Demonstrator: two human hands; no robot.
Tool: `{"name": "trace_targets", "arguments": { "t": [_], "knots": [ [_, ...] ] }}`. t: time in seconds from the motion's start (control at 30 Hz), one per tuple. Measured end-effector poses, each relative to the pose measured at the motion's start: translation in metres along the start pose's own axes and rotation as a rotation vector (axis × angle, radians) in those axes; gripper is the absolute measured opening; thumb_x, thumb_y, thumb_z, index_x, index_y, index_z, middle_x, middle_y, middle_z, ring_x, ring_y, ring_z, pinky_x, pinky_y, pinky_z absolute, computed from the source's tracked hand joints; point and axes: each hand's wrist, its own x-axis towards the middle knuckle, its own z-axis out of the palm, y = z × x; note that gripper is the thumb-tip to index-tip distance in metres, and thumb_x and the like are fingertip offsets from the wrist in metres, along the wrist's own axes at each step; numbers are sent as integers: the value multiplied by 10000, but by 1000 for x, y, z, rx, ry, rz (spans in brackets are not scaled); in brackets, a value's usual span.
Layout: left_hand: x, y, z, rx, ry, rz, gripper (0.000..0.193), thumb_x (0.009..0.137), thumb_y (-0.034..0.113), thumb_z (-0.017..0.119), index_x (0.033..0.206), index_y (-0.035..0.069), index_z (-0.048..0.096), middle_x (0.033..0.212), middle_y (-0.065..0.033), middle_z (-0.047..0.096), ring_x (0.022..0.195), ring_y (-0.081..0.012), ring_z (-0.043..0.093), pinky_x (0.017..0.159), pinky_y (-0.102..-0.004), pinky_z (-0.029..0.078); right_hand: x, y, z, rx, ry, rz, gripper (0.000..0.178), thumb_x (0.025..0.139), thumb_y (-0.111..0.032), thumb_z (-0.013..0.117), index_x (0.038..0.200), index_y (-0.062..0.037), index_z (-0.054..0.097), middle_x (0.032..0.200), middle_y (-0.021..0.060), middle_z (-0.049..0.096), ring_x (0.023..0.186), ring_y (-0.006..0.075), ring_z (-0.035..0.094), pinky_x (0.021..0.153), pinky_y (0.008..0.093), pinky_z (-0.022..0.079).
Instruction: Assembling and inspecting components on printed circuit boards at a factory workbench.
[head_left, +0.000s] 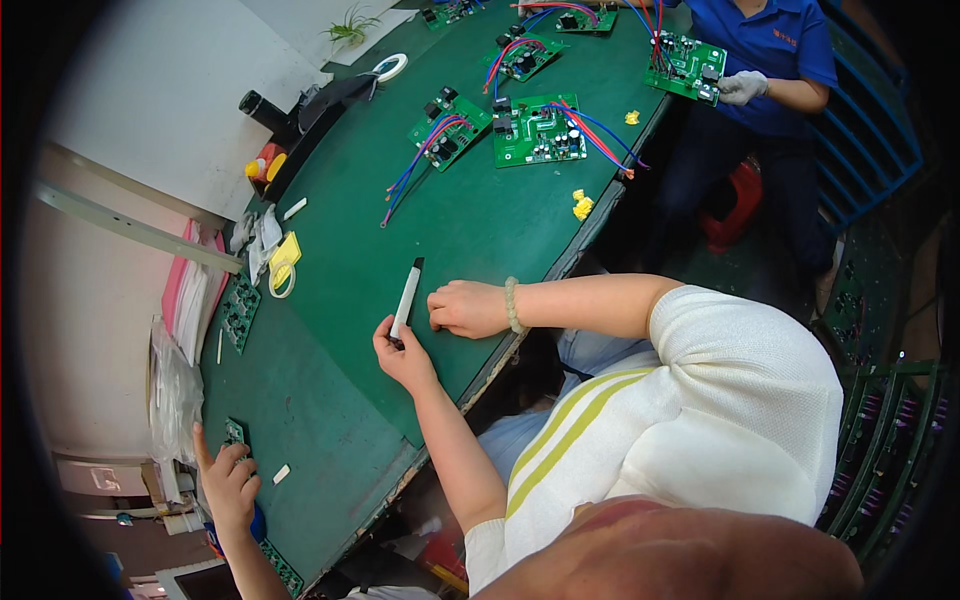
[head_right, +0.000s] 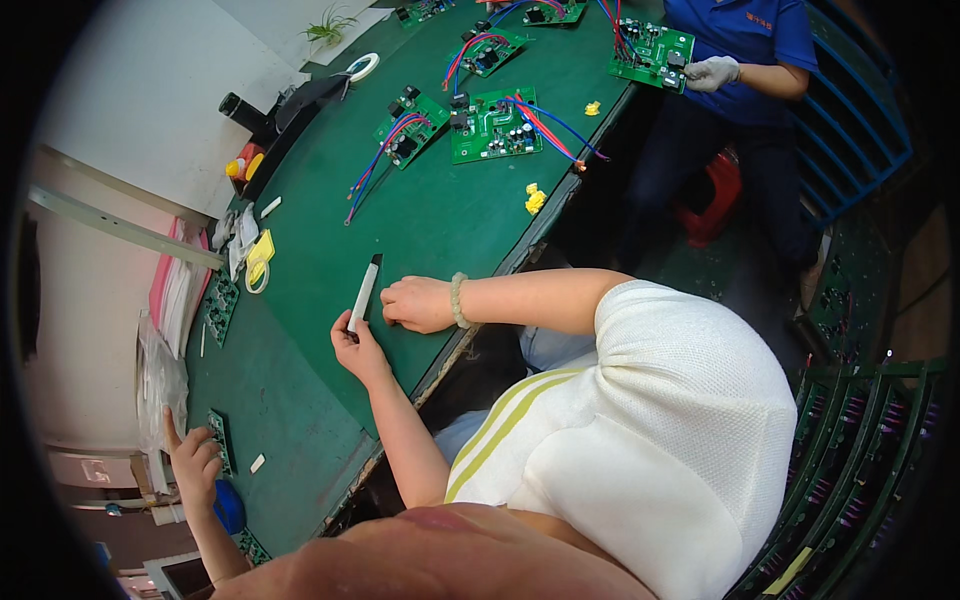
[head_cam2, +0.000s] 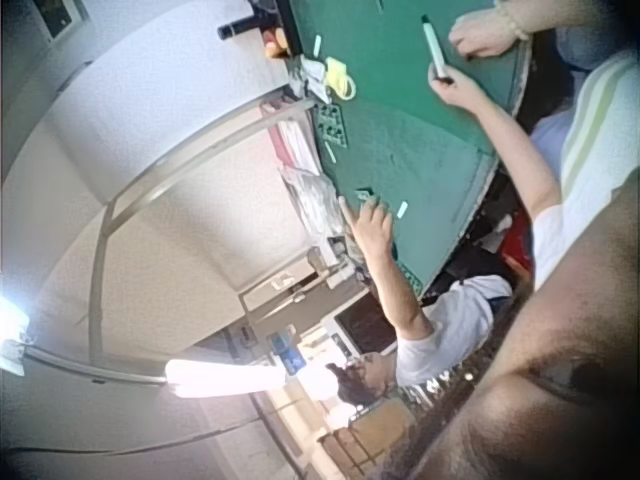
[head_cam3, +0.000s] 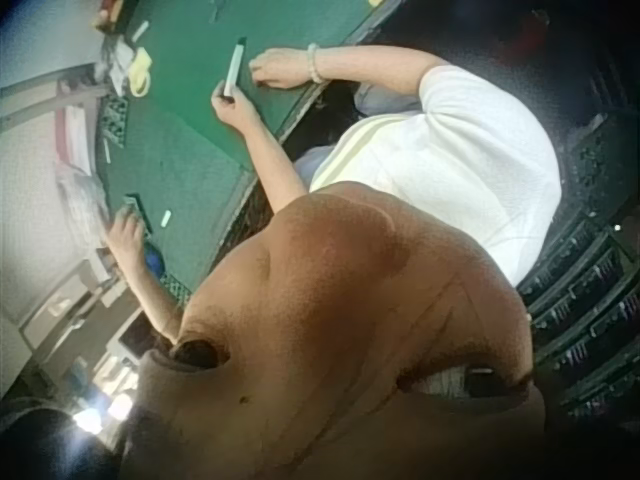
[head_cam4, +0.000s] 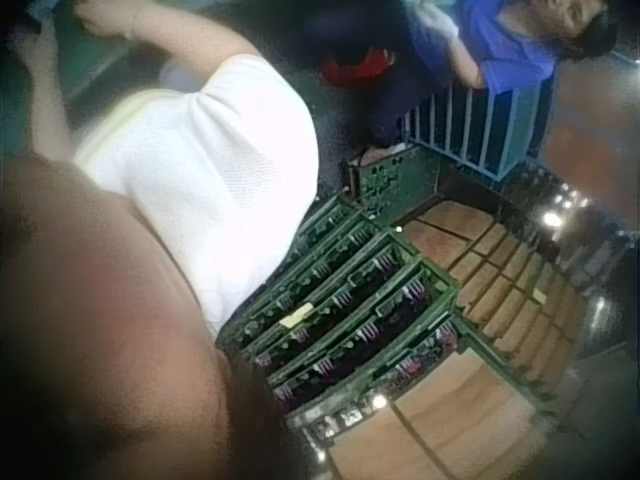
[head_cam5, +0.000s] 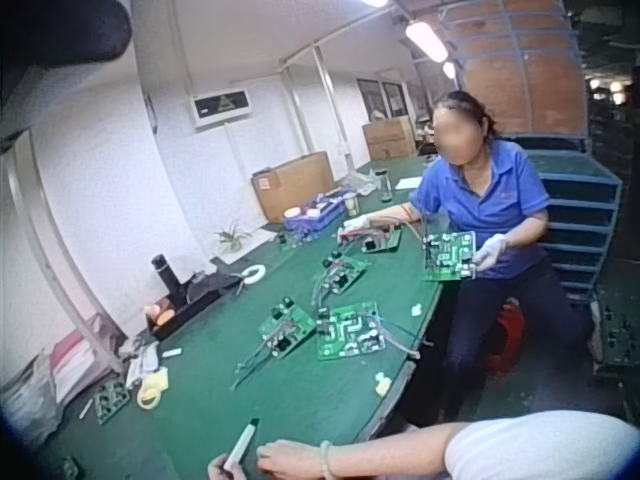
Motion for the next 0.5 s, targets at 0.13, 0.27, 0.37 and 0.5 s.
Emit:
{"name": "trace_targets", "arguments": {
  "t": [0.13,0.27,0.37,0.5],
  "knots": [
    [0,-2,0,14,-4,11,203,888,31,607,1085,-16,594,936,-40,608,758,-83,527,650,-230,425,0,0,0,-11,-2,4,135,796,-74,624,928,-100,640,934,54,558,869,242,563,792,377,439],
    [0,-4,3,-14,36,55,180,863,58,639,1035,5,630,849,-20,609,668,-83,490,582,-233,404,0,1,0,-10,1,1,136,795,-72,624,927,-99,642,932,52,561,866,240,563,795,374,438],
    [1,-3,4,-9,30,45,171,860,59,644,1023,6,632,844,-19,612,666,-83,496,580,-227,405,1,1,-2,2,-4,5,132,797,-73,621,923,-102,645,932,50,562,866,239,562,795,372,438],
    [1,-3,4,-19,24,40,169,859,64,647,1017,8,632,849,-20,614,679,-83,505,590,-225,409,1,0,-3,-4,-12,14,127,801,-77,617,920,-104,649,931,49,563,867,238,562,795,371,438]
  ]
}}
